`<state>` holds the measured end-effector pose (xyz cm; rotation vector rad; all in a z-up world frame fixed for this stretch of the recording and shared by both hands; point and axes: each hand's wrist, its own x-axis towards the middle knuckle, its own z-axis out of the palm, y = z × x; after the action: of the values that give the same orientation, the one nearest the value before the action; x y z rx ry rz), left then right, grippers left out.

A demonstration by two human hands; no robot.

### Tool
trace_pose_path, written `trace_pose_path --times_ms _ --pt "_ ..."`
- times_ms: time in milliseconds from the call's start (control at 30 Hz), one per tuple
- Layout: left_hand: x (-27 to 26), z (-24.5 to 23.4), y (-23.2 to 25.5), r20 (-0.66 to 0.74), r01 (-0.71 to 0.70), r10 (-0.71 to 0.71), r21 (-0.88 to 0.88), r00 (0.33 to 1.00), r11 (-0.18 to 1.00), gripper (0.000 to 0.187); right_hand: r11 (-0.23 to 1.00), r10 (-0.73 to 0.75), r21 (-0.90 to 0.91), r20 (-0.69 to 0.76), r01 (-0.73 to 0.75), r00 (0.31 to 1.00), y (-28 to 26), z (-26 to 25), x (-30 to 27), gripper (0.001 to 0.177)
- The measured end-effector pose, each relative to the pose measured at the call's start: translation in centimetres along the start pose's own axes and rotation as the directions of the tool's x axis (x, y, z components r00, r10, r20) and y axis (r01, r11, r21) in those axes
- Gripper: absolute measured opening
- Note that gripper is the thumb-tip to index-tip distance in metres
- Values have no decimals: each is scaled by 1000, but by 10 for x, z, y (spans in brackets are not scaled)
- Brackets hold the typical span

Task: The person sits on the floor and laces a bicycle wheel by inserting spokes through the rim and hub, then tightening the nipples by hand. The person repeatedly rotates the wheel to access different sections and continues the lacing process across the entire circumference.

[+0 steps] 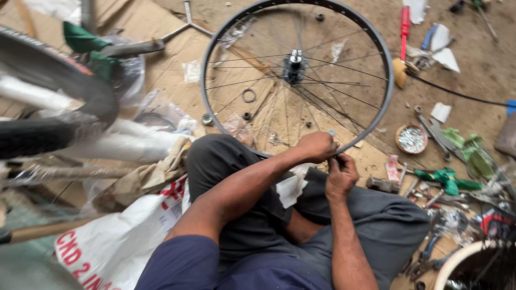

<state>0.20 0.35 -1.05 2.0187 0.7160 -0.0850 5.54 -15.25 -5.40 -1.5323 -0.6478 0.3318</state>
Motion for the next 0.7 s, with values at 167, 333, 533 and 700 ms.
trace_pose_path --times_ms 167,333,533,700 --pt "21 3 -19 33 -127 137 -211 990 969 35 984 -11 -178 -38 5 999 -14 -1 -5 12" --pt "10 10 -13 -18 -79 78 -55 997 995 37 981 -15 -195 -24 10 1000 -26 6 1 7" --pt "14 -3 -13 75 -38 57 -231 996 972 32 998 58 -9 -8 -58 998 -24 5 1 12" --pt "8 -7 -9 95 -60 78 -178 992 982 30 991 7 -130 -36 -11 999 -22 3 -2 10"
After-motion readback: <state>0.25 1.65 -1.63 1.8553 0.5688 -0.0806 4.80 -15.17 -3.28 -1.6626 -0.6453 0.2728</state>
